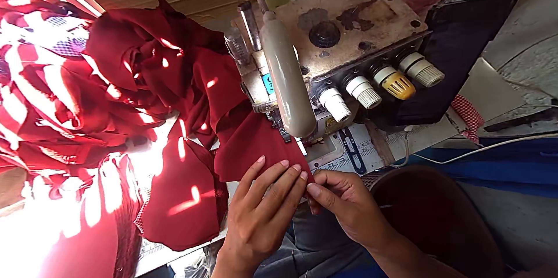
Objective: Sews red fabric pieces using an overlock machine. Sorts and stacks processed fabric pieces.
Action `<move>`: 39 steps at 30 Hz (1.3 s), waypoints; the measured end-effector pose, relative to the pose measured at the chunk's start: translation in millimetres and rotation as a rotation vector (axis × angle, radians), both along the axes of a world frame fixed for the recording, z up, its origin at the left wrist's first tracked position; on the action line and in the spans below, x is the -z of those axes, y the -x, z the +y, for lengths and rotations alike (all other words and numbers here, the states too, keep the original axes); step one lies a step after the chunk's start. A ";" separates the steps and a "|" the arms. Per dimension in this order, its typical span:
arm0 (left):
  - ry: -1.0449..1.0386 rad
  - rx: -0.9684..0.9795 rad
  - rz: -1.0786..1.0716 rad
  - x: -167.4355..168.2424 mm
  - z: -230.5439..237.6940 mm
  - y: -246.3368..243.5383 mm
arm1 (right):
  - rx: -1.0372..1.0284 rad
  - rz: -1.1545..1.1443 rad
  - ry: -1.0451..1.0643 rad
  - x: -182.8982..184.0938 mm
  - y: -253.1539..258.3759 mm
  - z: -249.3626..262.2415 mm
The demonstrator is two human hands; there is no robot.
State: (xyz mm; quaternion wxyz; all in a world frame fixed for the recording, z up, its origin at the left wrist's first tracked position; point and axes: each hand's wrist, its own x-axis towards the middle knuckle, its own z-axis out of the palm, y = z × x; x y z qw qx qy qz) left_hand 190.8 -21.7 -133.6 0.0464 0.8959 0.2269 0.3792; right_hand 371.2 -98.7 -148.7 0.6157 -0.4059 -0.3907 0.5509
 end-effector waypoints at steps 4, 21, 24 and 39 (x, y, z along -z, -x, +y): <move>0.027 -0.023 -0.009 -3.2 10.5 -0.4 | 0.018 -0.040 -0.006 -3.6 -2.3 17.1; 0.248 0.021 0.021 -19.2 62.3 13.8 | 0.222 -0.682 0.138 -29.3 -9.8 54.8; 0.284 -0.020 -0.010 -19.6 71.7 12.1 | 0.267 -0.729 0.045 -24.3 -7.3 49.6; 0.238 -0.293 -0.040 -40.0 81.5 15.1 | -0.007 -0.766 -0.385 33.5 0.6 39.4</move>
